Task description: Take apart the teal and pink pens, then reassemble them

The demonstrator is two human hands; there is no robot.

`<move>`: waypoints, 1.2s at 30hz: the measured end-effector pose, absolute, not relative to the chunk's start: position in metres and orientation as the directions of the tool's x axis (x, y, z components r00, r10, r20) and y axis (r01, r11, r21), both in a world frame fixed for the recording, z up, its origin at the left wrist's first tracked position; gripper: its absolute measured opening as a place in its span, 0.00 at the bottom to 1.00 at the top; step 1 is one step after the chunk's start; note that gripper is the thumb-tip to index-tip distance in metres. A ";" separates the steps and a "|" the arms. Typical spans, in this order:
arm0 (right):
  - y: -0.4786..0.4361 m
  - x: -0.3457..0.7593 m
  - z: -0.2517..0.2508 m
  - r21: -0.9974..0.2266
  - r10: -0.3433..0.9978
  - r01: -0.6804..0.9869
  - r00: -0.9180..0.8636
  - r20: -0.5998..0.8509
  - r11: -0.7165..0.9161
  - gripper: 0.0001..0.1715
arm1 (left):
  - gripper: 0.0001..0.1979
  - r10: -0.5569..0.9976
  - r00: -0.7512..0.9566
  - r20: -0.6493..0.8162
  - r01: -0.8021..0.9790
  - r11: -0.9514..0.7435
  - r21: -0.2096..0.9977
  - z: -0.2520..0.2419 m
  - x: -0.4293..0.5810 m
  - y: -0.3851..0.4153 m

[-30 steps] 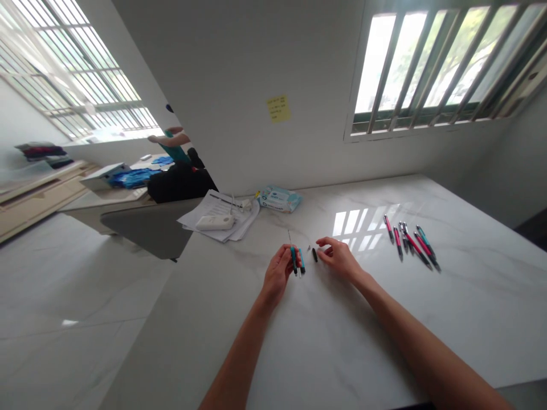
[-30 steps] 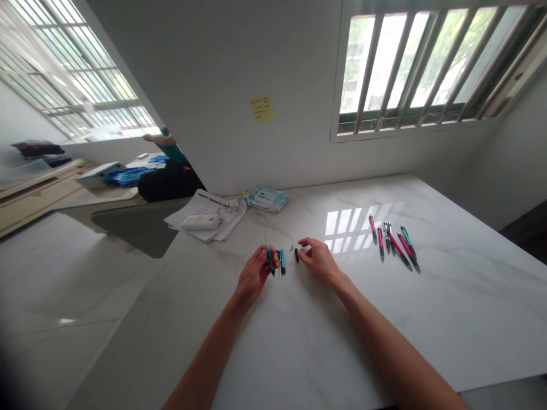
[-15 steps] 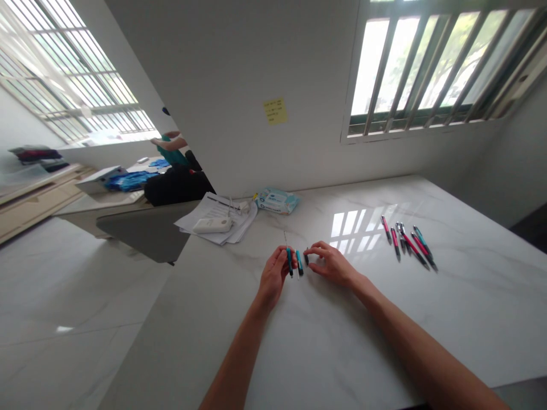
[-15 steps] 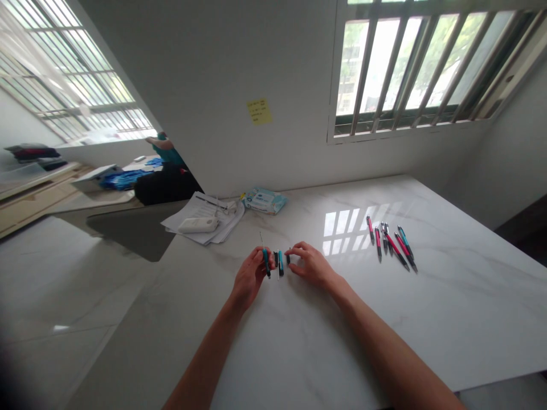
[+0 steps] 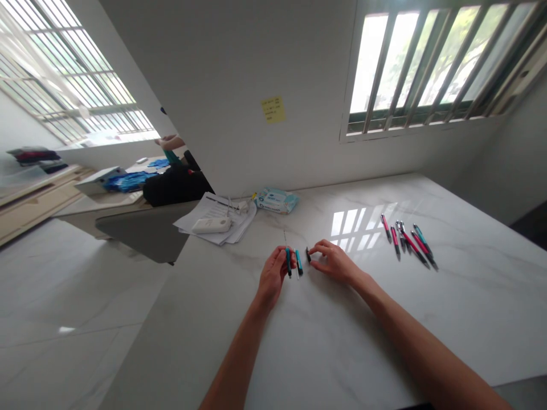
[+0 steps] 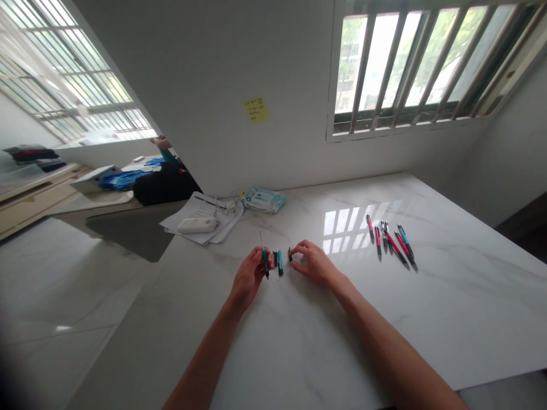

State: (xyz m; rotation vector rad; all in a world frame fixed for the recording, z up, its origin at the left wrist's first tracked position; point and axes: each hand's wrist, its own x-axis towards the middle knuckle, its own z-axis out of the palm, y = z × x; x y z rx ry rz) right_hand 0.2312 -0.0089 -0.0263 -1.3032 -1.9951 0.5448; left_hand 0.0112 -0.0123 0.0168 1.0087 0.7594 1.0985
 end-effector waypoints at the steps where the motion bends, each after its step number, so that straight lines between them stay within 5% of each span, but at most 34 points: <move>1: -0.009 0.232 -0.026 -0.675 0.917 0.621 -0.247 0.314 0.398 0.18 | 0.14 0.955 0.297 -0.018 -0.347 0.126 0.929 0.017 0.011 -0.012; 18: -0.004 0.252 -0.020 -0.789 0.914 0.489 -0.342 0.218 0.371 0.31 | 0.14 0.956 0.291 -0.035 -0.346 0.139 0.928 0.019 0.011 -0.014; 36: 0.000 0.242 -0.026 -0.815 0.949 0.501 -0.257 0.182 0.292 0.32 | 0.15 0.975 0.221 -0.040 -0.343 0.116 0.932 0.016 0.013 -0.013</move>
